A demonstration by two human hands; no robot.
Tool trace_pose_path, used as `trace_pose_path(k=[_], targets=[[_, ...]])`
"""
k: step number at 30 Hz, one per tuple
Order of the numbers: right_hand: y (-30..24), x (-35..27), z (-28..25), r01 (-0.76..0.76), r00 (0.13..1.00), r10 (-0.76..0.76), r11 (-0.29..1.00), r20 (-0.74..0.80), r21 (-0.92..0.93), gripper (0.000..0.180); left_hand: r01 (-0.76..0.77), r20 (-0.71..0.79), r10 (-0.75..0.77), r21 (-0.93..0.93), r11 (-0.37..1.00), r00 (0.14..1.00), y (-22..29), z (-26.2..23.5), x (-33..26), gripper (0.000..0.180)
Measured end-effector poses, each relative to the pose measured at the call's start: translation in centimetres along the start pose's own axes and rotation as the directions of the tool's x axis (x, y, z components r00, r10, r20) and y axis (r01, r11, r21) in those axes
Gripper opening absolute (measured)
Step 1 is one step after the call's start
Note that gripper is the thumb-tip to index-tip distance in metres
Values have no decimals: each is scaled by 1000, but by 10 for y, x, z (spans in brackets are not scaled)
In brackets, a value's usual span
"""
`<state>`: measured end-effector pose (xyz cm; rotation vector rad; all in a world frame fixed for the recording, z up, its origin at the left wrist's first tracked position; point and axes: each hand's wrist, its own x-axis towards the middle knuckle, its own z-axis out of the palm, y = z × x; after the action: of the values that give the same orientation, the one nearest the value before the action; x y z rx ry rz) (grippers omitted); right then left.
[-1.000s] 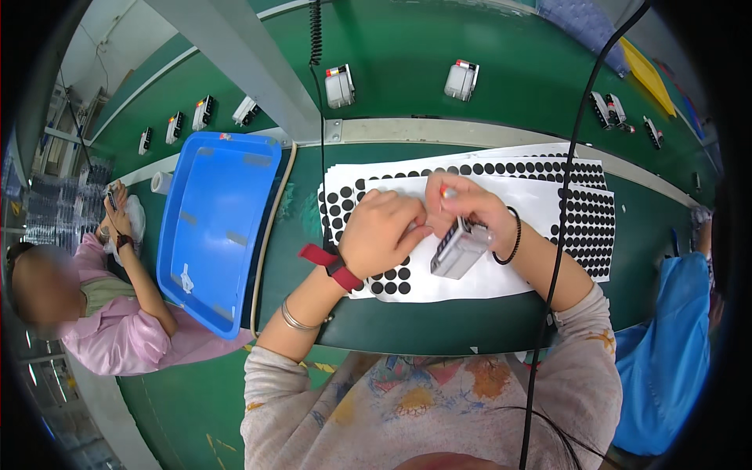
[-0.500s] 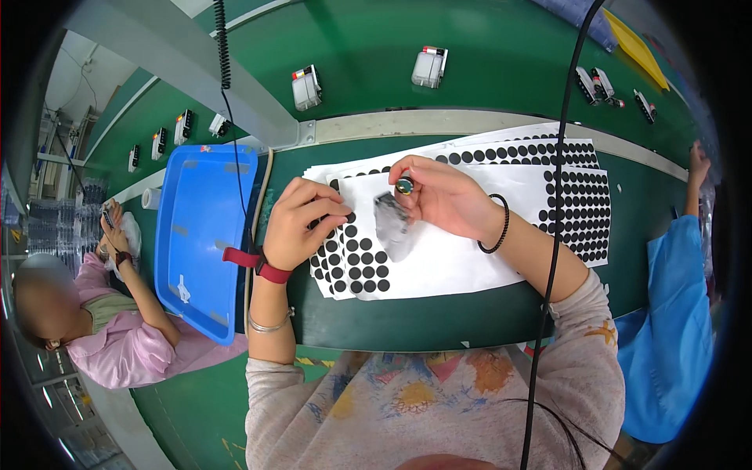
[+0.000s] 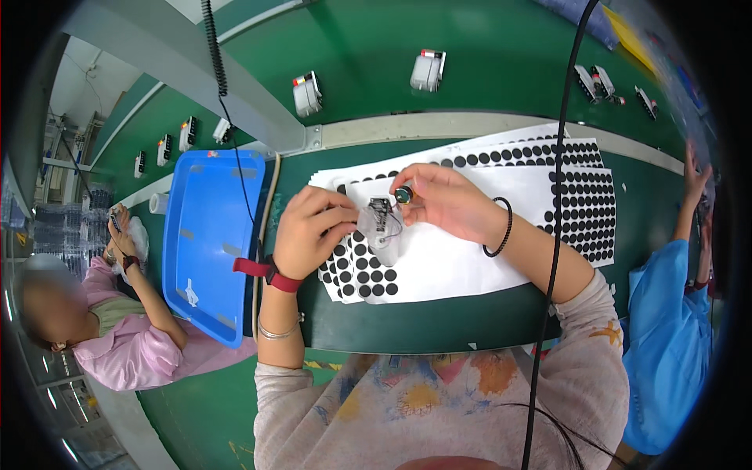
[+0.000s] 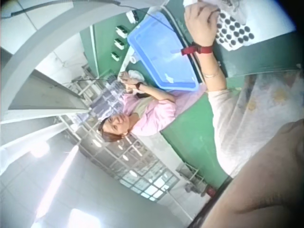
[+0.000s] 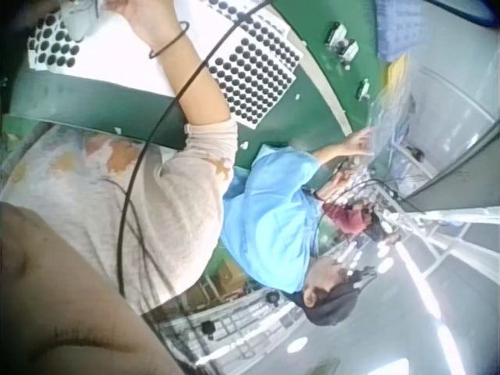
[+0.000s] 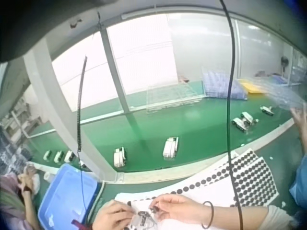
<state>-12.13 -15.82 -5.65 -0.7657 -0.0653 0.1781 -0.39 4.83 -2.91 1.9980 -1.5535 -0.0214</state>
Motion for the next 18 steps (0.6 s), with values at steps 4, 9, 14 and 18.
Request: trace_pose_path(k=[4,9,14,18], targets=[[-2,1,-3,-15,1000,16,997,-16,80,27,32,32,-32,-1,999,999,4,-1,5,17],[-3,0,-1,-15,999,18,995,-36,99,28,59,20,-59,2,998,998,8,0,5,18],[-3,-1,-2,-9,999,13,993,-36,116,26,-21,56,17,64,998,998,9,-4,4,18],[0,0,-3,-15,998,24,991,-61,135,25,22,203,-14,-39,999,979,10,-16,17,19]])
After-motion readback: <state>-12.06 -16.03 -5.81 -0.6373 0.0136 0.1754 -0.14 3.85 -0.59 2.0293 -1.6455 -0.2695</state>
